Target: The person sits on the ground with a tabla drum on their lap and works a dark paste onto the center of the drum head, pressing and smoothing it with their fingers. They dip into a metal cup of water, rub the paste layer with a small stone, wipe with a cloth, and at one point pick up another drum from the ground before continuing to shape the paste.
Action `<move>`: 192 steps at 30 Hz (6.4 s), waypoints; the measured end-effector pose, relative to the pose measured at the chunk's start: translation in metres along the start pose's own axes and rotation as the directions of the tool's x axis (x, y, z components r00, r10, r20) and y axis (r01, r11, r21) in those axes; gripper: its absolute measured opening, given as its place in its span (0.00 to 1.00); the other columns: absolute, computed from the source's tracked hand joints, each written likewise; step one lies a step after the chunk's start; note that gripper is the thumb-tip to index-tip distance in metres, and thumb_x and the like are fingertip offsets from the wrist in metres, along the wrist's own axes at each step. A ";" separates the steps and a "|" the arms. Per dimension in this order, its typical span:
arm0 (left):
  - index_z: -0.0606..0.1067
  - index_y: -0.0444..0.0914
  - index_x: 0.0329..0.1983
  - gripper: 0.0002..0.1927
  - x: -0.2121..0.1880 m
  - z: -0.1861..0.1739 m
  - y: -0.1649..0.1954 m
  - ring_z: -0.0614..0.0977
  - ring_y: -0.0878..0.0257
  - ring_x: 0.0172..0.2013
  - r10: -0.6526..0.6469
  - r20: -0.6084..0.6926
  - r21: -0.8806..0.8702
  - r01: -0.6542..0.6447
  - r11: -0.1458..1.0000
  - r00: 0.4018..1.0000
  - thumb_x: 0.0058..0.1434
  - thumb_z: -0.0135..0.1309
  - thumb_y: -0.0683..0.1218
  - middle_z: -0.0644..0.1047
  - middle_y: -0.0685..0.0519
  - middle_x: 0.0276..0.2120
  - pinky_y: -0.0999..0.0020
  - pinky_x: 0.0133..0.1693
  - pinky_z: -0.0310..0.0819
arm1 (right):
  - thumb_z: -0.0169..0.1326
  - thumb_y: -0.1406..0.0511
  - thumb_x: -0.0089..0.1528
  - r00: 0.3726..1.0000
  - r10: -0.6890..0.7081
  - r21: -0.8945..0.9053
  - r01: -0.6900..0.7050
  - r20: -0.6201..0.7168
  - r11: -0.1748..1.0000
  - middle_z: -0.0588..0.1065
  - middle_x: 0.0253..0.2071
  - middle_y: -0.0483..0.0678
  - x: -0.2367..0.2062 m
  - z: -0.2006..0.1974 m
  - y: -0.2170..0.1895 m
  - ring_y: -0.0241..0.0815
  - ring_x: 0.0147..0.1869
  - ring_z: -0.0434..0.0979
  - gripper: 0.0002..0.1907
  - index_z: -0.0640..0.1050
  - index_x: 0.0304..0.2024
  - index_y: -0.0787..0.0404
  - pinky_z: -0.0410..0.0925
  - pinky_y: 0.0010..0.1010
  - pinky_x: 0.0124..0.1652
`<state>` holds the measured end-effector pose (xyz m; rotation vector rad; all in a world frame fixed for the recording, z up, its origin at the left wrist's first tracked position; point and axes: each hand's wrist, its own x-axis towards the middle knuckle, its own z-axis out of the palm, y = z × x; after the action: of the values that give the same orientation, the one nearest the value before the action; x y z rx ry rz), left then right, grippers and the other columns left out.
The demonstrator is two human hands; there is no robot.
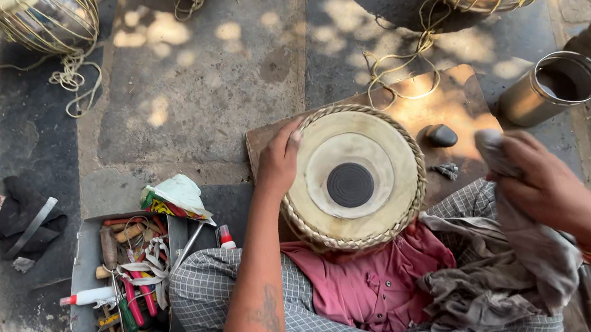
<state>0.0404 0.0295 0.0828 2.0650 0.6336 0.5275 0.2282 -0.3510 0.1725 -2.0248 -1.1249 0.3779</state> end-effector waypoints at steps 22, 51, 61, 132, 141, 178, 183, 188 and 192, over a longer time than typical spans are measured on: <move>0.76 0.42 0.62 0.17 0.047 0.012 0.010 0.83 0.55 0.57 0.040 0.261 -0.209 0.015 0.978 0.965 0.74 0.46 0.49 0.81 0.44 0.54 0.64 0.57 0.73 | 0.51 0.65 0.55 0.847 -0.370 -0.463 0.522 0.382 0.716 0.71 0.59 0.41 0.125 0.090 -0.051 0.46 0.55 0.69 0.24 0.79 0.55 0.50 0.62 0.42 0.54; 0.77 0.45 0.59 0.18 0.027 0.017 0.001 0.84 0.56 0.54 -0.034 0.164 -0.127 0.056 0.990 0.986 0.72 0.46 0.55 0.83 0.46 0.52 0.63 0.54 0.75 | 0.57 0.68 0.58 0.943 -0.329 -0.298 0.329 0.051 0.896 0.79 0.49 0.49 0.130 0.083 -0.061 0.53 0.50 0.76 0.15 0.81 0.48 0.56 0.70 0.39 0.48; 0.75 0.45 0.61 0.19 0.025 0.020 -0.005 0.82 0.51 0.53 -0.161 0.150 0.008 0.162 0.987 0.975 0.72 0.44 0.53 0.81 0.45 0.52 0.59 0.52 0.75 | 0.58 0.68 0.52 0.961 -0.187 -0.277 0.240 0.204 0.930 0.76 0.47 0.51 0.015 0.086 -0.043 0.54 0.53 0.74 0.19 0.83 0.46 0.53 0.70 0.42 0.50; 0.78 0.47 0.59 0.18 -0.027 -0.009 -0.020 0.82 0.55 0.52 -0.093 -0.110 -0.082 0.084 0.993 0.990 0.71 0.50 0.56 0.80 0.47 0.50 0.64 0.53 0.74 | 0.52 0.73 0.57 0.989 -0.077 -0.507 0.131 0.127 0.852 0.76 0.49 0.52 0.053 0.101 -0.084 0.54 0.52 0.74 0.26 0.78 0.58 0.54 0.70 0.40 0.49; 0.80 0.50 0.59 0.17 -0.046 0.001 -0.024 0.79 0.51 0.46 -0.213 -0.220 0.024 0.223 0.974 0.952 0.70 0.52 0.55 0.75 0.45 0.45 0.59 0.51 0.73 | 0.53 0.74 0.55 0.965 0.129 0.174 -0.171 0.227 0.970 0.78 0.50 0.51 -0.003 0.101 -0.058 0.50 0.54 0.80 0.22 0.83 0.51 0.60 0.71 0.36 0.53; 0.75 0.37 0.50 0.19 -0.048 -0.008 -0.024 0.78 0.43 0.51 -0.110 -0.353 0.249 0.207 0.946 0.929 0.66 0.55 0.55 0.76 0.42 0.50 0.50 0.44 0.71 | 0.55 0.69 0.64 0.994 0.077 -0.085 -0.083 -0.071 0.993 0.77 0.44 0.52 0.051 0.077 -0.074 0.53 0.48 0.79 0.17 0.77 0.56 0.61 0.71 0.40 0.48; 0.74 0.42 0.61 0.23 -0.021 -0.011 -0.025 0.80 0.52 0.56 -0.026 -0.118 -0.156 0.007 0.988 0.993 0.70 0.48 0.58 0.78 0.46 0.57 0.59 0.54 0.74 | 0.57 0.67 0.62 0.921 -0.370 -0.378 0.301 -0.124 0.876 0.78 0.47 0.50 0.090 0.108 -0.078 0.55 0.46 0.74 0.18 0.79 0.56 0.53 0.68 0.41 0.45; 0.76 0.39 0.60 0.21 -0.022 0.008 -0.050 0.82 0.53 0.54 -0.145 -0.142 -0.193 0.116 0.974 0.979 0.71 0.52 0.56 0.80 0.45 0.54 0.61 0.55 0.74 | 0.52 0.71 0.56 0.950 -0.308 -0.568 0.228 -0.047 0.791 0.77 0.49 0.46 0.059 0.122 -0.073 0.53 0.46 0.72 0.28 0.79 0.59 0.51 0.67 0.42 0.43; 0.78 0.37 0.56 0.19 -0.020 0.011 -0.057 0.84 0.52 0.50 -0.084 -0.166 -0.149 0.059 0.987 0.983 0.71 0.51 0.54 0.82 0.45 0.49 0.60 0.52 0.77 | 0.52 0.72 0.56 0.981 -0.186 -0.528 0.190 0.062 0.828 0.75 0.46 0.47 0.024 0.130 -0.078 0.52 0.47 0.71 0.30 0.79 0.61 0.52 0.68 0.42 0.45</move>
<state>0.0180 0.0377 0.0266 1.8677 0.7460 0.6943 0.1206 -0.2444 0.1477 -2.3489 -1.5500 -0.0432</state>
